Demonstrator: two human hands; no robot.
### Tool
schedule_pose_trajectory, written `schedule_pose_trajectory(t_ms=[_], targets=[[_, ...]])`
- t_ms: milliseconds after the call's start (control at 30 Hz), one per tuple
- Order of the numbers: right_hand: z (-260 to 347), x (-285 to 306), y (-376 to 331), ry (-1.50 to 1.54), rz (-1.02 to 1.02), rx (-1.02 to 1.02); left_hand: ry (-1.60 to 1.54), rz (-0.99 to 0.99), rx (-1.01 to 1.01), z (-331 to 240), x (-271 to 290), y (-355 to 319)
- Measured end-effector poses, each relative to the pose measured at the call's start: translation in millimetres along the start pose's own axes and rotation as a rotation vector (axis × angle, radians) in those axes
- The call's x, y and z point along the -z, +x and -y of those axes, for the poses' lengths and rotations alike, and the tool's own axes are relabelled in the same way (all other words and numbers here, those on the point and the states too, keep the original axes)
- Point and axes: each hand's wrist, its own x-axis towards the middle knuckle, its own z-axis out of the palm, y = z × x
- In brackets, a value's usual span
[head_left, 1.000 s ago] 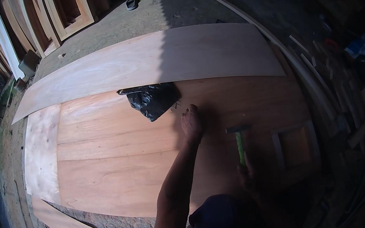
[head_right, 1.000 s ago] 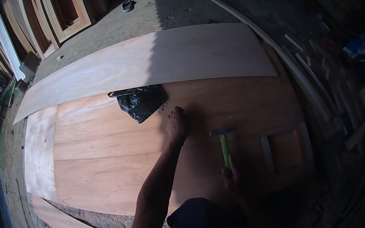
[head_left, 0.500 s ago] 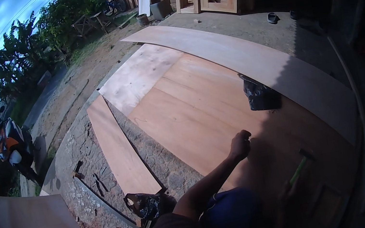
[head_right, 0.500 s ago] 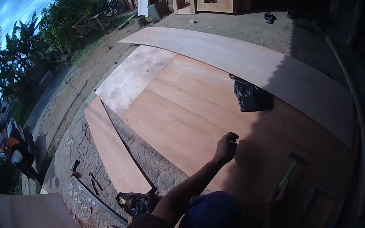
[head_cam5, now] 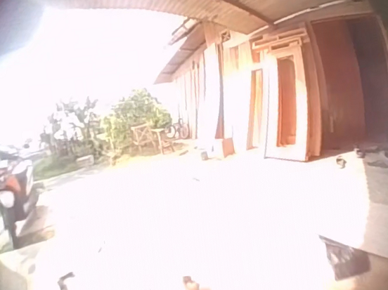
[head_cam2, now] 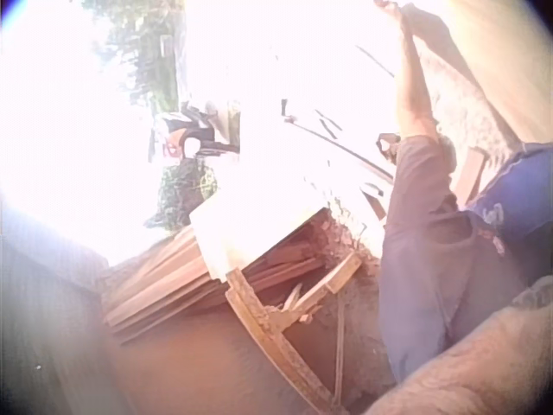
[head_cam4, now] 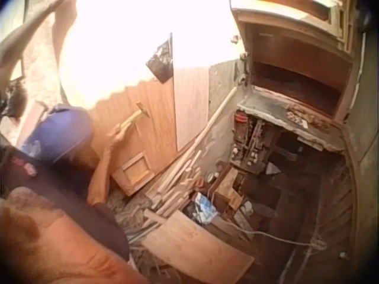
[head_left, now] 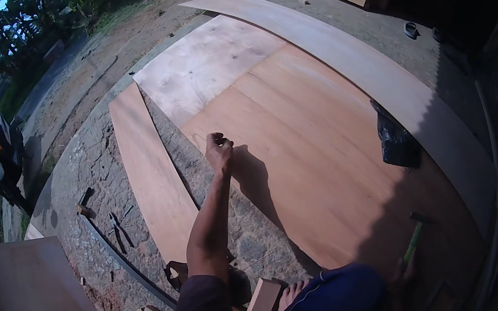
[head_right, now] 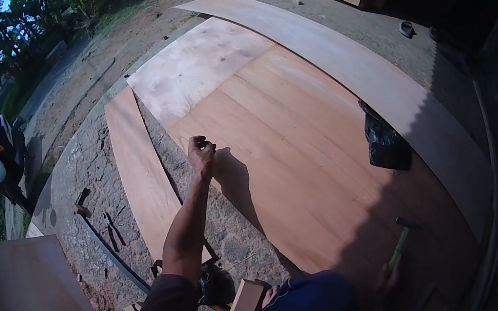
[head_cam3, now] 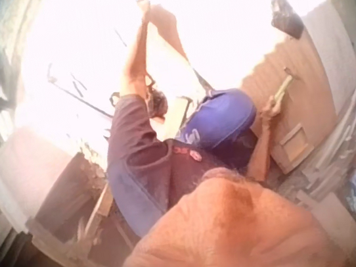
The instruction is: The person is assembling a wooden furniture piece, likely a drawer or cabinet frame, by hand. They use a hammer to drive nails into the wooden frame and a larger wooden panel, securing the components together. The person also wipes the surface of the wood with their hand during the process.
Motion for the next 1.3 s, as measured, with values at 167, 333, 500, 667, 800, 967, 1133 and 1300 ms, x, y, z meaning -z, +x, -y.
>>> schedule_pose_trajectory(t_ms=[167, 333, 500, 667, 800, 967, 1133, 1300], targets=[[64, -78, 62, 0.238, 0.313, -0.127, 0.219, -0.126, -0.201, 30, -13, 73], [158, -172, 130, 0.290, 0.711, -0.074, 0.251, -0.201, -0.158, 41, -14, 145], [248, -247, 180, 0.213, 0.856, 0.265, 0.453, -0.239, -0.084, 26, -26, 164], [308, -326, 206, 0.310, 0.827, 0.461, 0.519, -0.220, -0.052, 20, -33, 161], [359, -376, 213, 0.275, 0.841, 0.515, 0.503, -0.242, -0.048, 27, -26, 162], [381, -434, 224, 0.130, 0.839, 0.645, 0.514, -0.235, -0.059, 20, -36, 157], [394, -468, 225, 0.062, 0.847, 0.760, 0.531, -0.228, -0.090, 13, -30, 155], [404, -470, 226, -0.031, 0.856, 0.754, 0.512, -0.218, -0.083, 14, -29, 157]])
